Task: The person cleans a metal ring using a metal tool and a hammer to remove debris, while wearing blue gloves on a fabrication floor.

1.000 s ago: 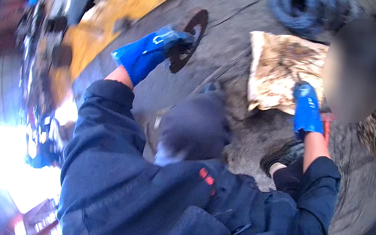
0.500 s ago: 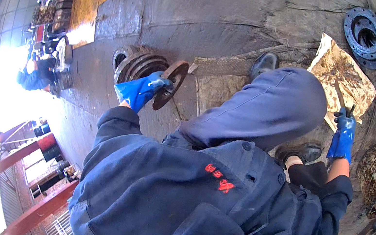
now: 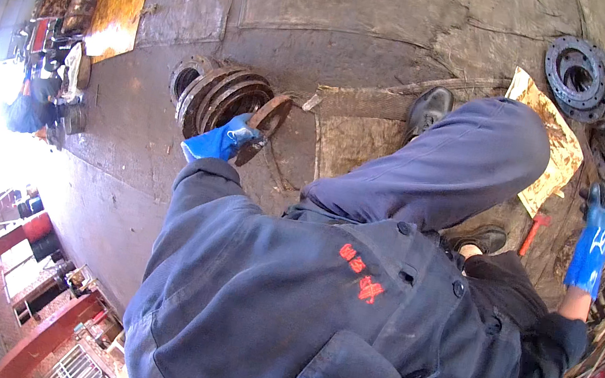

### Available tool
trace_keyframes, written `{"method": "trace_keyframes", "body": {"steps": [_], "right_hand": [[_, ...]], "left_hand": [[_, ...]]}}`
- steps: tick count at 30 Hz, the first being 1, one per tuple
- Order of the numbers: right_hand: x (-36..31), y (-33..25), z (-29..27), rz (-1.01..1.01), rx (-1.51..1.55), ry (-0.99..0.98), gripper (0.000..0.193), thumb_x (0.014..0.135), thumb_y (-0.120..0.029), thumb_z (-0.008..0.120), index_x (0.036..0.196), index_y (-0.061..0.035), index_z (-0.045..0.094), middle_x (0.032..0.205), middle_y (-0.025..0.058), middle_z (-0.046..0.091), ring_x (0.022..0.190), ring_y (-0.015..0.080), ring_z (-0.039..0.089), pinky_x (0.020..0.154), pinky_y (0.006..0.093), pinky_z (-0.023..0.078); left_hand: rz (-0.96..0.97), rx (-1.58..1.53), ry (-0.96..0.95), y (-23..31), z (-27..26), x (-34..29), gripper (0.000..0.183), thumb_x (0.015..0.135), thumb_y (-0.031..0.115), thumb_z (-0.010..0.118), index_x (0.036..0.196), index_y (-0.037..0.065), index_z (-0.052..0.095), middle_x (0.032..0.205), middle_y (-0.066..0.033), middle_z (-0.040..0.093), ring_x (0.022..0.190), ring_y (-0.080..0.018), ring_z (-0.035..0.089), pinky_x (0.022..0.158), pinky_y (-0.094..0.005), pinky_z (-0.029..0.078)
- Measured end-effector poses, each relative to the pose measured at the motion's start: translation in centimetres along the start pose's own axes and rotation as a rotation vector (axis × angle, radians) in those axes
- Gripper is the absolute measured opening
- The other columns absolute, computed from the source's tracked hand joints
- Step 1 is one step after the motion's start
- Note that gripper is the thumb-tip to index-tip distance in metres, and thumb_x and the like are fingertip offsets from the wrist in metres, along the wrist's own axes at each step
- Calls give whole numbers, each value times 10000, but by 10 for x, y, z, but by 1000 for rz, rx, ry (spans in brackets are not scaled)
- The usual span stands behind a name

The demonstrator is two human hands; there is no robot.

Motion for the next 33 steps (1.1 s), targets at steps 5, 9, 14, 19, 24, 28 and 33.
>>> {"method": "trace_keyframes", "body": {"steps": [5,9,14,19,24,28,33], "right_hand": [[-10,25,-1,-73,162,57,526,847,-454,663,1248,-125,576,841,89,712,492,89,511,452,237,386],[-19,45,9,45,328,29,489,849,-429,671,1221,-123,589,853,91,711,496,78,506,436,230,377],[-20,-8,30,-79,377,-5,448,848,-430,673,1187,-144,611,856,71,709,467,49,491,395,207,335],[-14,13,36,-131,317,-8,466,854,-458,652,1210,-162,604,840,54,706,476,55,497,410,218,351],[-16,14,34,-130,253,18,513,848,-463,657,1255,-162,571,844,61,704,481,62,503,417,221,356],[-19,24,30,-78,258,44,512,848,-454,662,1251,-152,572,861,61,706,486,65,504,421,221,359],[-30,12,33,-37,301,-4,468,838,-460,672,1186,-152,614,852,66,710,506,59,506,433,208,363]], "left_hand": [[78,36,16,-11,-5,2,532,682,114,745,1169,-9,571,991,-109,645,879,-200,611,757,-325,495],[78,295,-19,10,9,0,676,635,139,782,1248,9,530,1065,-124,640,970,-222,603,842,-353,483],[174,794,199,35,7,-31,778,611,213,780,1306,38,478,1072,-181,642,1007,-290,618,894,-372,474],[495,1394,576,102,26,-86,855,627,330,766,1365,82,413,1221,-185,568,1151,-330,534,978,-398,424],[661,1463,838,99,9,-89,866,632,348,767,1369,78,404,1278,-173,533,1193,-331,501,1004,-399,402],[547,1395,917,100,-9,-87,867,635,352,767,1370,75,400,1299,-164,519,1206,-334,488,1014,-399,392],[436,1265,1013,101,-31,-99,869,639,356,766,1372,71,396,1325,-153,500,1223,-337,472,1028,-399,380]]}}
Point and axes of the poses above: each hand's wrist, its own x-axis towards the middle knuckle, its own z-axis out of the palm, y = z × x, the point moved 6 cm from there along x, towards the middle knuckle
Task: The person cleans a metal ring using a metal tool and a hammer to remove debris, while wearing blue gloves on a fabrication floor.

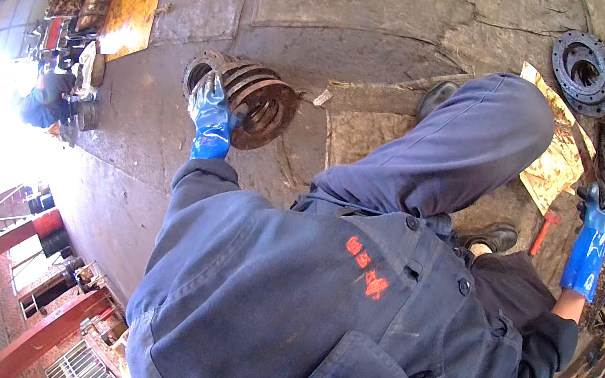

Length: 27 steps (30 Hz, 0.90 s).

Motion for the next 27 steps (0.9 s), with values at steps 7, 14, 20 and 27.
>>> {"method": "trace_keyframes", "body": {"steps": [7,14,20,27], "right_hand": [[-11,9,-22,183,166,-62,484,856,-409,669,1140,-19,623,814,82,706,482,50,482,410,206,346],[-70,-37,-14,66,371,-83,511,894,-539,534,1086,-70,606,818,92,680,640,122,583,584,258,429],[-35,15,-11,59,265,-98,375,906,-397,570,858,-30,627,637,42,599,536,114,540,492,284,423],[-13,34,3,-71,-58,-165,409,903,-390,537,821,-1,633,651,127,622,587,197,598,574,360,453]], "left_hand": [[-244,-149,-15,-14,-43,51,524,747,276,690,1220,94,557,1104,-151,651,1006,-286,638,872,-370,502],[-25,-782,-50,26,-24,168,219,842,164,618,1038,69,638,908,-69,693,837,-156,656,785,-300,518],[495,-1014,-45,277,-92,264,316,837,141,671,1116,12,602,965,-75,663,889,-148,628,810,-288,501],[865,-739,-306,595,-169,247,434,805,279,692,1119,-8,606,1044,-157,669,956,-219,641,840,-327,502]]}}
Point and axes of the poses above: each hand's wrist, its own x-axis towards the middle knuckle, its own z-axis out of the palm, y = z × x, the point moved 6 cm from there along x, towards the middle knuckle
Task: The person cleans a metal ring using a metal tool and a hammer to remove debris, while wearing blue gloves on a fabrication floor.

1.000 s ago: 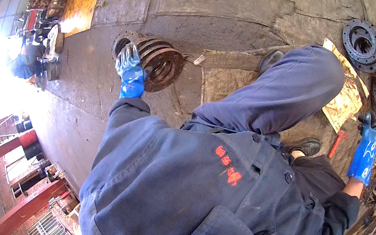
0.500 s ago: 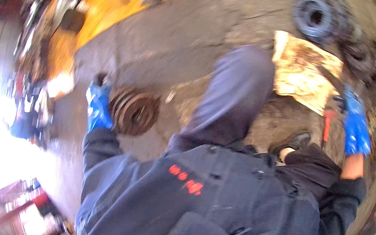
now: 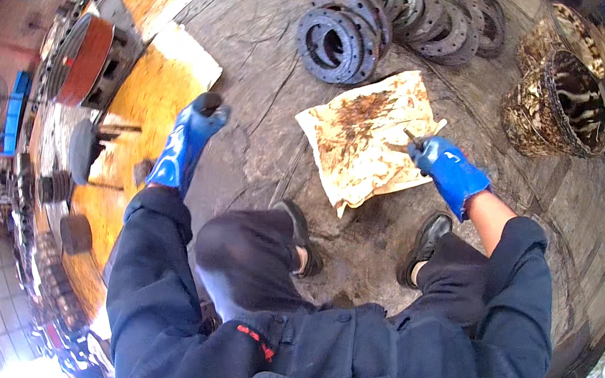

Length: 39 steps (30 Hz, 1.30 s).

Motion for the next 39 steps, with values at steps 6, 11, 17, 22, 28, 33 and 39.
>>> {"method": "trace_keyframes", "body": {"steps": [6,11,17,22,28,33,39], "right_hand": [[21,27,14,69,91,-33,380,867,-350,558,817,20,631,679,206,608,608,317,612,586,415,458],[30,14,-4,68,67,-7,331,863,-309,545,859,8,639,706,211,616,631,316,618,592,414,461],[44,46,5,92,185,-51,293,861,-270,546,868,13,624,686,187,612,619,275,618,582,398,459],[46,45,1,105,262,-63,294,871,-279,548,863,6,619,666,177,601,603,248,611,568,373,459],[45,76,-78,518,580,55,375,910,-348,565,1076,-22,649,768,87,684,580,89,546,497,226,405],[56,175,-110,275,844,428,346,903,-338,569,1087,-58,657,817,71,699,527,62,450,489,196,365],[68,227,-72,411,906,328,332,903,-333,567,1097,-78,656,842,58,702,524,54,422,496,187,358]], "left_hand": [[169,-58,-225,82,130,102,517,790,303,723,1176,-11,583,1092,-147,658,1015,-211,622,893,-328,489],[268,-35,-295,86,184,171,529,791,293,716,1197,-12,568,1089,-139,658,998,-216,623,878,-331,491],[-116,-391,-351,119,218,204,532,790,289,735,1191,-18,568,1023,-124,652,864,-211,588,743,-342,470],[137,-336,-509,106,252,180,432,788,327,735,1076,38,594,835,-47,622,659,-136,530,540,-310,398],[-270,339,-822,72,231,96,480,811,443,666,1028,15,652,850,-128,635,701,-212,584,654,-322,466],[-704,-539,-1063,36,244,16,502,891,408,535,1239,47,559,1036,-186,638,868,-277,637,811,-380,506],[106,-87,-908,39,286,-13,333,934,156,487,1253,94,558,1119,-95,653,982,-215,629,884,-308,475]]}}
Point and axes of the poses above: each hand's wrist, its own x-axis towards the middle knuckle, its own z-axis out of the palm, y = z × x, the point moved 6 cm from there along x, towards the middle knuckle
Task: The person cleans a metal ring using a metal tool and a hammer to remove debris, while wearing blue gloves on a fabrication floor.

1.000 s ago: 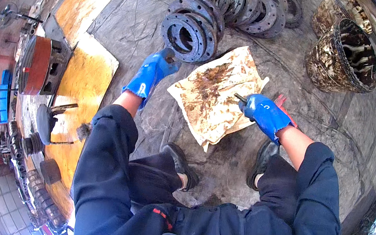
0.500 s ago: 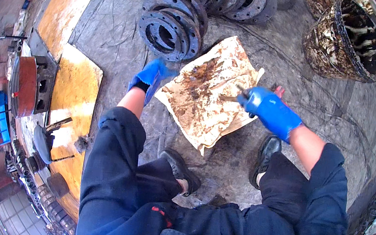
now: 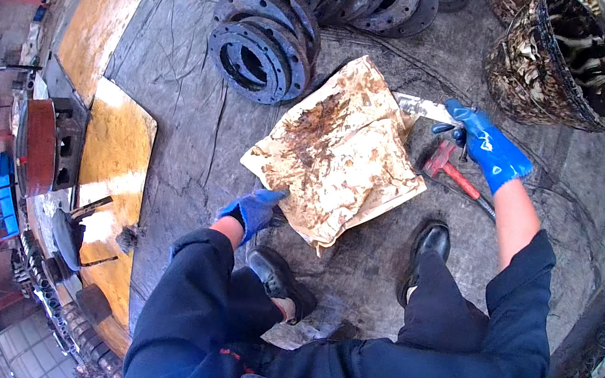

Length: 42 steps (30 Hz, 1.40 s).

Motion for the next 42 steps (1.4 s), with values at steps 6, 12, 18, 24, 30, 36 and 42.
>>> {"method": "trace_keyframes", "body": {"steps": [6,12,18,24,30,36,42], "right_hand": [[36,6,16,62,171,-9,315,910,-318,556,1139,-117,635,915,52,698,542,48,443,502,173,362],[34,-40,-33,-91,151,484,313,902,-346,586,1103,-114,644,829,46,698,505,51,452,455,197,354],[-18,-73,-23,-233,110,284,331,889,-384,618,1046,-94,660,733,41,696,465,64,453,420,224,354],[-59,-92,95,-122,-755,-168,409,891,-392,586,1037,-17,654,716,101,656,621,164,601,591,321,482],[-27,-54,149,-451,-854,-194,274,823,-299,569,851,-42,662,795,192,646,734,369,630,653,454,490],[-14,-57,167,-553,-992,-110,257,832,-298,573,799,-56,653,770,177,648,695,376,618,632,466,487],[-18,-48,175,-900,-861,-79,227,784,-277,609,757,-54,644,724,182,631,682,380,617,635,463,495]], "left_hand": [[-317,-1001,231,-35,44,54,323,930,157,553,1215,5,552,1118,-71,636,926,-155,594,802,-287,462],[-156,-1061,374,-15,34,115,226,882,111,584,1061,-24,609,970,-136,670,783,-228,622,734,-342,476],[-408,-938,-149,41,-29,69,386,850,369,655,972,2,651,778,-138,676,596,-216,629,547,-324,489],[46,-1091,533,56,-171,101,375,908,358,577,1165,85,572,989,-77,657,837,-186,600,719,-329,460],[255,-1310,432,106,-210,141,374,943,292,533,1252,80,533,1117,-129,637,984,-252,600,882,-361,460],[306,-1439,367,119,-214,182,386,944,302,527,1273,99,517,1157,-127,613,1021,-253,580,904,-377,449],[365,-1421,345,122,-212,186,399,945,311,521,1294,118,500,1197,-126,588,1058,-254,560,925,-392,438]]}}
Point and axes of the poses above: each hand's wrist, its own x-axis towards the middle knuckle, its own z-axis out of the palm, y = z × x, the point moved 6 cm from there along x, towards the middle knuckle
